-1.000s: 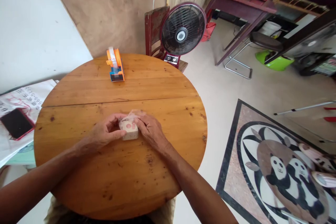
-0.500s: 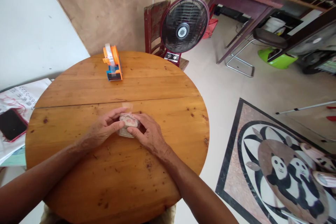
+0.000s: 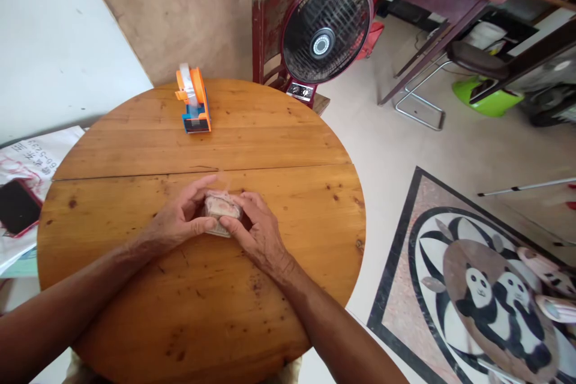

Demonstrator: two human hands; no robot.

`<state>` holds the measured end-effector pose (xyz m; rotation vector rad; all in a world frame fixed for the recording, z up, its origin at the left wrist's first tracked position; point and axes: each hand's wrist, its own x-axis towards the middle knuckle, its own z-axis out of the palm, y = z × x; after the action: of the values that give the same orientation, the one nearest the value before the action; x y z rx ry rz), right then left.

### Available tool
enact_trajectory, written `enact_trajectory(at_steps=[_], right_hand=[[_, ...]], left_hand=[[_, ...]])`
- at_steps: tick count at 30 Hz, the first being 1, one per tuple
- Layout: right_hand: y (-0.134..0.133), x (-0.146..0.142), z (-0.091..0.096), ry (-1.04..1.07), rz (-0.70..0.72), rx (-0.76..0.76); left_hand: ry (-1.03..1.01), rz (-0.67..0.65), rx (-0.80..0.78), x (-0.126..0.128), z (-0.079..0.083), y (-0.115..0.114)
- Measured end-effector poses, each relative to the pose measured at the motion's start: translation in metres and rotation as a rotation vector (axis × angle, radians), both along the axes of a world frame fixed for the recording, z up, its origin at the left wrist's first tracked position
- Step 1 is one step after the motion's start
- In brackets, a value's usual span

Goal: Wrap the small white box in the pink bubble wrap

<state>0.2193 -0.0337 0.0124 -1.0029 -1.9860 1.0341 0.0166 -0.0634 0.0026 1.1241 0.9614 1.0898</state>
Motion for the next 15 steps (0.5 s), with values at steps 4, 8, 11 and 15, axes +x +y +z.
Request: enact_trajectory(at_steps=[4,8,11,15], right_hand=[[-0.001,0.000,0.001,-0.019,0.002,0.006],[-0.003,0.000,0.002,-0.057,0.026,0.074],[-0.005,0.003,0.002,-0.116,-0.018,0.102],[-0.003,0.011,0.005,-0.094,-0.054,0.048]], left_hand=[[-0.009,-0.036,0.016,-0.001,0.002,0.003],[-0.037,-0.062,-0.016,0.002,0.008,0.003],[-0.057,-0.038,-0.053,0.003,0.010,0.002],[-0.133,-0.010,-0.097,0.002,0.007,0.004]])
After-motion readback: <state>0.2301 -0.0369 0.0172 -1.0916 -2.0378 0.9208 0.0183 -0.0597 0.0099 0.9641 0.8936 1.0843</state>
